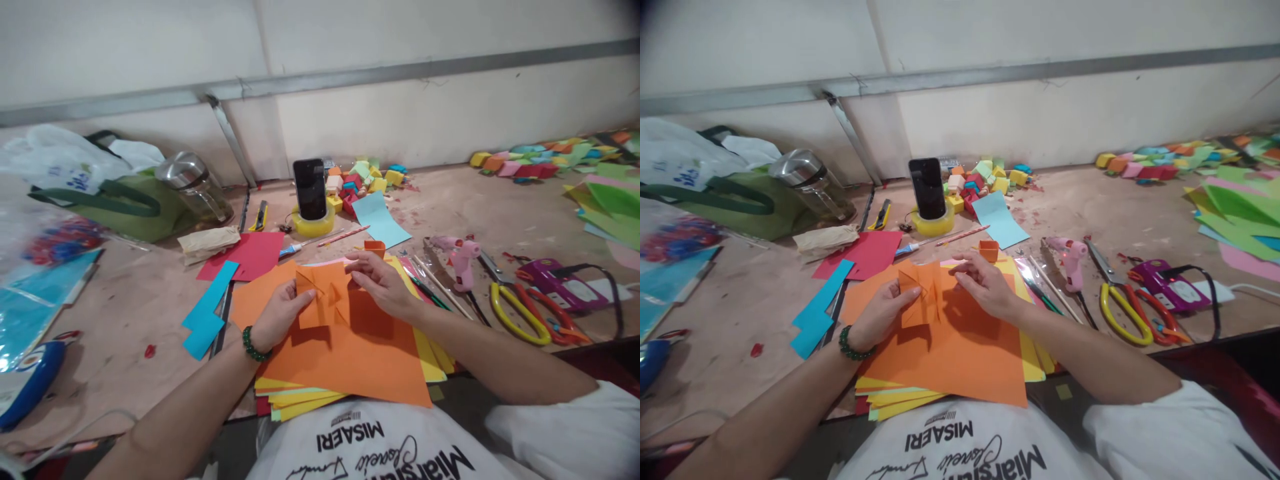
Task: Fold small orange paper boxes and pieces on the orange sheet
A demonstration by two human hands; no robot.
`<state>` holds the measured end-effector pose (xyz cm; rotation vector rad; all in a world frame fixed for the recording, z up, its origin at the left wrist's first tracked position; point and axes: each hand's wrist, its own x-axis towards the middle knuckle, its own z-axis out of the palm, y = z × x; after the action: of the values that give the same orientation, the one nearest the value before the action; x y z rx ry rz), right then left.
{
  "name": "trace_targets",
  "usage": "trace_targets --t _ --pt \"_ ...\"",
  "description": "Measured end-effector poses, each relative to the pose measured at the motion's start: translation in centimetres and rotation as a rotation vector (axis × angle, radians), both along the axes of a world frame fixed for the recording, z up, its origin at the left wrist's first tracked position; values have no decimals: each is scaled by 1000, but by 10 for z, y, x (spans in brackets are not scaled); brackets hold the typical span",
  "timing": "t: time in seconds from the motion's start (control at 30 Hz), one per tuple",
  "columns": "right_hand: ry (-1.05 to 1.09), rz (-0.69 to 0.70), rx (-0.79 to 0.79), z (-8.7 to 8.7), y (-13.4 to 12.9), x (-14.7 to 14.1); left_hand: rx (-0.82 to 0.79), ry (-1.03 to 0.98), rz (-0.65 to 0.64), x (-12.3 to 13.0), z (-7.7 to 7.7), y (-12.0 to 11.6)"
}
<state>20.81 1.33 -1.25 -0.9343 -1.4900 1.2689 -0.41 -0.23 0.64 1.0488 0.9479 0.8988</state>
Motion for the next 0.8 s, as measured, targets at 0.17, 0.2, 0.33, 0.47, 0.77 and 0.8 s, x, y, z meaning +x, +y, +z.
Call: trace_targets --t 0.17,0.2,0.33,0.47,0.77,0.8 --pt "-15 120 -78 7 -7 0 100 139 48 0 3 0" --pt "-22 127 -79 8 -8 -1 126 183 54 0 3 -1" --pt "-22 182 -145 8 -9 -6 173 254 32 1 5 -3" --pt "5 168 -207 5 -6 -7 152 207 -18 2 4 -4" --pt "-26 153 -216 5 -8 -12 236 312 -88 5 3 -7" --pt "-37 150 -209 5 -9 -12 231 306 -103 5 2 -7"
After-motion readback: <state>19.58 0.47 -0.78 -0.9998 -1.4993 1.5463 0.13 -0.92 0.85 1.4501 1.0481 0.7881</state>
